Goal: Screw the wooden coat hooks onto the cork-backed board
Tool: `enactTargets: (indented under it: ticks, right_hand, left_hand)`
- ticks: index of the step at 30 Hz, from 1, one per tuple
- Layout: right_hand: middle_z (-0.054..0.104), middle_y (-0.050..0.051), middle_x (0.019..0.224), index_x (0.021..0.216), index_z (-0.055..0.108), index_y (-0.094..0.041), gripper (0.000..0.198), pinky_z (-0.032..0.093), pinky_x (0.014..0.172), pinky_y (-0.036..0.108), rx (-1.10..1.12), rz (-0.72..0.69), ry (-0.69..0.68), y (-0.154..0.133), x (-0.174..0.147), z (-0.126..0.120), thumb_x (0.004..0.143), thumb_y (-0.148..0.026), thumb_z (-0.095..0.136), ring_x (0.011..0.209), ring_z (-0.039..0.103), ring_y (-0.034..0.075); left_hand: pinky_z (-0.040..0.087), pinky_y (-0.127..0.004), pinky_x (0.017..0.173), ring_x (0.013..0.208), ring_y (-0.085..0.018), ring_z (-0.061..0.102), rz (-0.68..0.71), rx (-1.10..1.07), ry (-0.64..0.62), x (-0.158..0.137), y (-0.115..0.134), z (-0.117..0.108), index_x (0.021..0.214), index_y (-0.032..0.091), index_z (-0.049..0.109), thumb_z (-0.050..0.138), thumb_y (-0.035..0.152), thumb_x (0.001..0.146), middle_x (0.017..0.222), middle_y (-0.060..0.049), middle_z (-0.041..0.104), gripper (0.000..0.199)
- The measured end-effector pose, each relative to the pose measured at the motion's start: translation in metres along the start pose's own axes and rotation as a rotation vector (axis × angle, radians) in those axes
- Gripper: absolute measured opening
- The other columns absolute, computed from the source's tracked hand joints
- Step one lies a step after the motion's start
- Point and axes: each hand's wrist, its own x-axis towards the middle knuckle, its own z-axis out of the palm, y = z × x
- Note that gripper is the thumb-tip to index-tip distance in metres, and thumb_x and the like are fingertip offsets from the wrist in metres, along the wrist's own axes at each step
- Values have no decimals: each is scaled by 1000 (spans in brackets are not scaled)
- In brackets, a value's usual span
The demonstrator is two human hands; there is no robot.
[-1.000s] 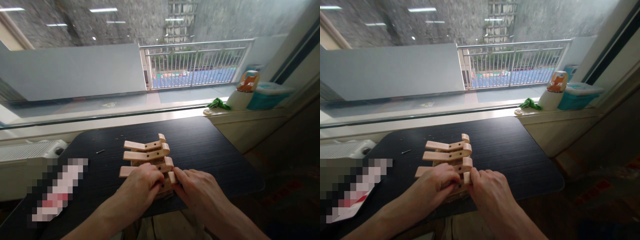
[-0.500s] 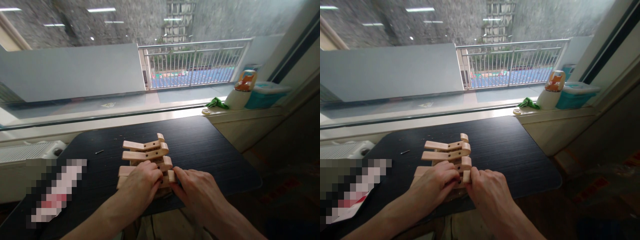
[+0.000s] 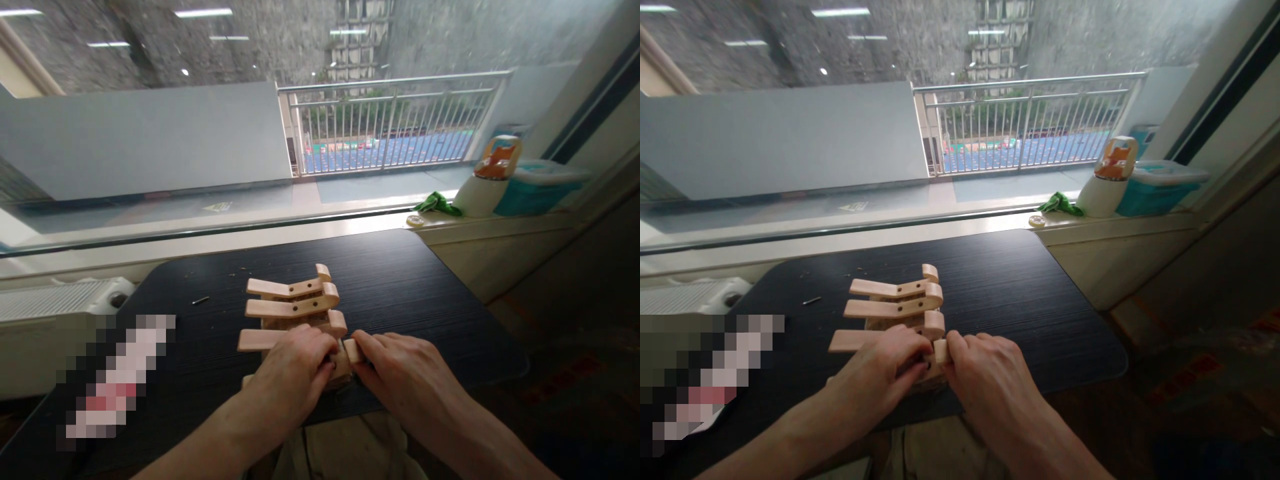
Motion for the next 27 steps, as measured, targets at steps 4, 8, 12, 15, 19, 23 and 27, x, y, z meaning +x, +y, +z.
enactTargets:
  ticks: [4,8,12,15,19,23,27]
  right_hand:
    - [66,0,75,86,58,-20,7,32,58,27,-15,5,-11,2,-2,-2,85,-19,51,68,60,16]
    - [66,0,72,86,58,-20,8,30,56,28,-37,24,-23,-2,0,-3,85,-19,51,66,60,16]
    - [66,0,71,83,57,-20,6,28,55,28,-30,16,-35,-5,1,-3,84,-19,52,64,60,16]
    - [65,0,69,80,56,-20,6,28,54,28,-28,1,-17,-5,-1,-2,84,-21,53,63,59,16]
    - [64,-1,67,78,56,-20,6,28,54,29,-31,-23,23,-4,-2,1,83,-19,53,61,59,16]
    - [64,-1,67,80,56,-20,4,27,54,29,-49,-33,52,-2,-3,1,83,-18,54,61,58,15]
    - [65,-1,69,81,57,-21,4,27,54,28,-38,-6,13,-2,-4,0,83,-19,54,63,59,16]
  left_hand:
    - [39,-26,75,83,-14,51,36,5,-6,1,2,2,74,19,60,48,13,82,82,-1,59,15]
    - [39,-25,76,84,-14,51,56,-14,-20,0,1,2,71,19,61,47,11,81,83,-1,59,19]
    - [40,-25,76,84,-14,53,-1,-55,-7,-2,3,1,78,19,60,49,10,78,85,-1,61,15]
    - [40,-24,73,80,-13,54,-67,-73,9,-4,4,1,77,19,58,50,11,76,83,0,61,11]
    - [40,-24,72,80,-14,55,-60,-83,2,-5,4,2,74,19,59,51,12,76,82,-1,62,11]
    - [40,-23,72,79,-13,55,-38,-124,14,-6,3,2,73,19,59,50,11,76,81,0,62,13]
    - [39,-22,69,76,-11,53,-18,-118,24,-6,2,4,69,18,57,50,8,75,78,0,61,14]
